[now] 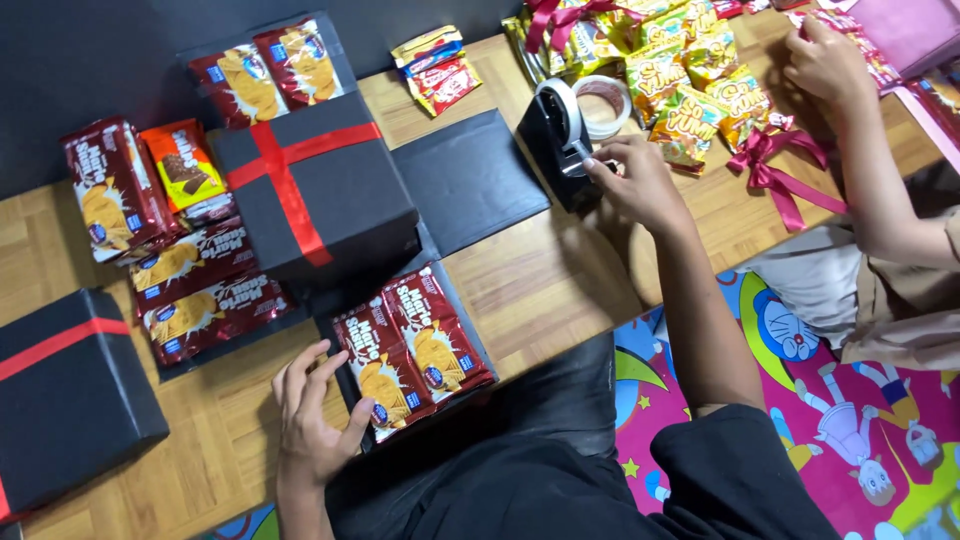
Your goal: Taping individual candy bars to the interior flaps of a black gift box to create a decorative candy box.
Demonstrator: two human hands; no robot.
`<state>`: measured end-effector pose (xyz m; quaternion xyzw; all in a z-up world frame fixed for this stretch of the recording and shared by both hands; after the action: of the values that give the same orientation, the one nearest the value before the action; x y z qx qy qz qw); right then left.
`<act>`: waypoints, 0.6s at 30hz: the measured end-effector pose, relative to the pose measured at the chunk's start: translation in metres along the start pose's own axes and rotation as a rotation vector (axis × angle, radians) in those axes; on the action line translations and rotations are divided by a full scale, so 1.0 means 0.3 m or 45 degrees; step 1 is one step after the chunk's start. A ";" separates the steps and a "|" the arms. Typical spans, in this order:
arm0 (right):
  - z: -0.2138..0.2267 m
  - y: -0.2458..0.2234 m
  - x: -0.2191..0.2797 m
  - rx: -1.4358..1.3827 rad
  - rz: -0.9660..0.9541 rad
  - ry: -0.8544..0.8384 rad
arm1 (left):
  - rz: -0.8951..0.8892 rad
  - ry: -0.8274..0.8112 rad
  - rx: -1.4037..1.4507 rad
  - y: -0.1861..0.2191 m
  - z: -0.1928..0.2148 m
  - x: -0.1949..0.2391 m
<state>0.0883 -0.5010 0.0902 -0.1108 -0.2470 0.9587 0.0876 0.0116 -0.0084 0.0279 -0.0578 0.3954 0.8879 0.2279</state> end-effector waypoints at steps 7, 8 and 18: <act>0.024 -0.014 -0.016 -0.303 -0.140 -0.004 | -0.006 0.014 -0.011 -0.004 -0.005 0.000; 0.029 -0.010 -0.016 -0.341 -0.236 0.006 | 0.012 0.012 0.000 0.001 -0.001 -0.001; 0.044 0.002 0.007 -0.557 -0.468 0.003 | 0.038 0.008 0.027 -0.012 -0.007 0.003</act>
<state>0.0829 -0.5071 0.1010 -0.0817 -0.4638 0.8505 0.2343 0.0122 -0.0076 0.0238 -0.0523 0.4065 0.8867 0.2139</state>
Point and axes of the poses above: each hand's wrist, its own x-axis away from the middle knuckle, its own z-axis out of the back of the hand, y = z × x, the point moved 7 cm from there along -x, towards the middle knuckle, and after that the axes turned 1 degree about x, right-handed, at the moved point
